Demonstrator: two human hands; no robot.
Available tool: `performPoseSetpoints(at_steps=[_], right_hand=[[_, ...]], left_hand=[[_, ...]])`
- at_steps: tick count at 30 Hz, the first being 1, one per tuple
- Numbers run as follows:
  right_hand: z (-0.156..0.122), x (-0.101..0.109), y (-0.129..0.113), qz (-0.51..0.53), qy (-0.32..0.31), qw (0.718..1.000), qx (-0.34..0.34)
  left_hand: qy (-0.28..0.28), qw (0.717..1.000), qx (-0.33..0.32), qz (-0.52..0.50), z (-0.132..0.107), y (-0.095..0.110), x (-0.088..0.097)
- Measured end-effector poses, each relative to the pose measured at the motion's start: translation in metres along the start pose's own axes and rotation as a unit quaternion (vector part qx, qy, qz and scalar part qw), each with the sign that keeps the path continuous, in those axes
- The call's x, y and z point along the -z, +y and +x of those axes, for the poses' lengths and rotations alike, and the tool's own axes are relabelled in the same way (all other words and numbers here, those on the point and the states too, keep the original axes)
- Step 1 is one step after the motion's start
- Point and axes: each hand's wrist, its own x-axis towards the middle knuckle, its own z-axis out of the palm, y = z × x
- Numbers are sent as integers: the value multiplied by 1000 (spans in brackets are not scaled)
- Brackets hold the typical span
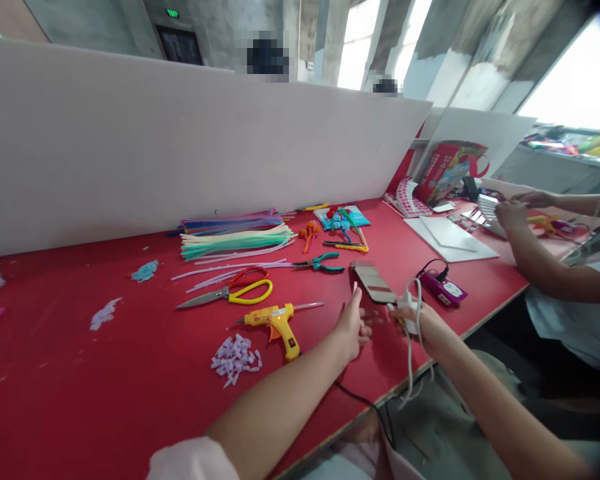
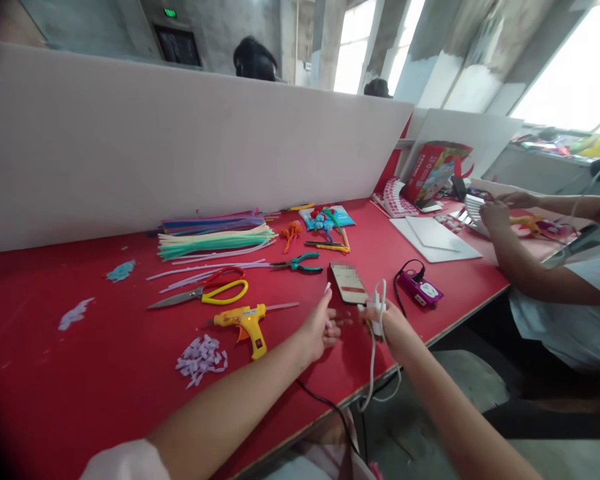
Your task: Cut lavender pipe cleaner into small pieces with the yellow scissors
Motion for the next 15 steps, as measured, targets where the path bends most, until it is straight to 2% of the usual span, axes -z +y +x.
performPoseSetpoints(at_steps=[2,3,5,6,8,11,13,15], right_hand=[[-15,-11,-4,50,-27,998,-3],[-23,-18,-4,77,-32,996,3],[-36,-31,-2,89,7,996,29],[-42,-36,0,90,50,993,56],[-52,-43,9,55,132,981,127],[-66,-46,25,-22,234,952,199],[-77,-46,32,-73,255,937,229],[-90,-45,31,-102,220,931,274]], left_hand=[[-55,997,-4,-58,21,-1,-9],[-63,995,7,-78,28,-1,-12],[-88,989,25,-118,37,-2,-17],[-98,986,34,-130,39,-2,-19],[-95,985,44,-139,39,-1,-23],[-45,991,53,-114,38,2,-29],[-37,994,62,-84,39,3,-31],[-55,995,58,-52,40,4,-31]])
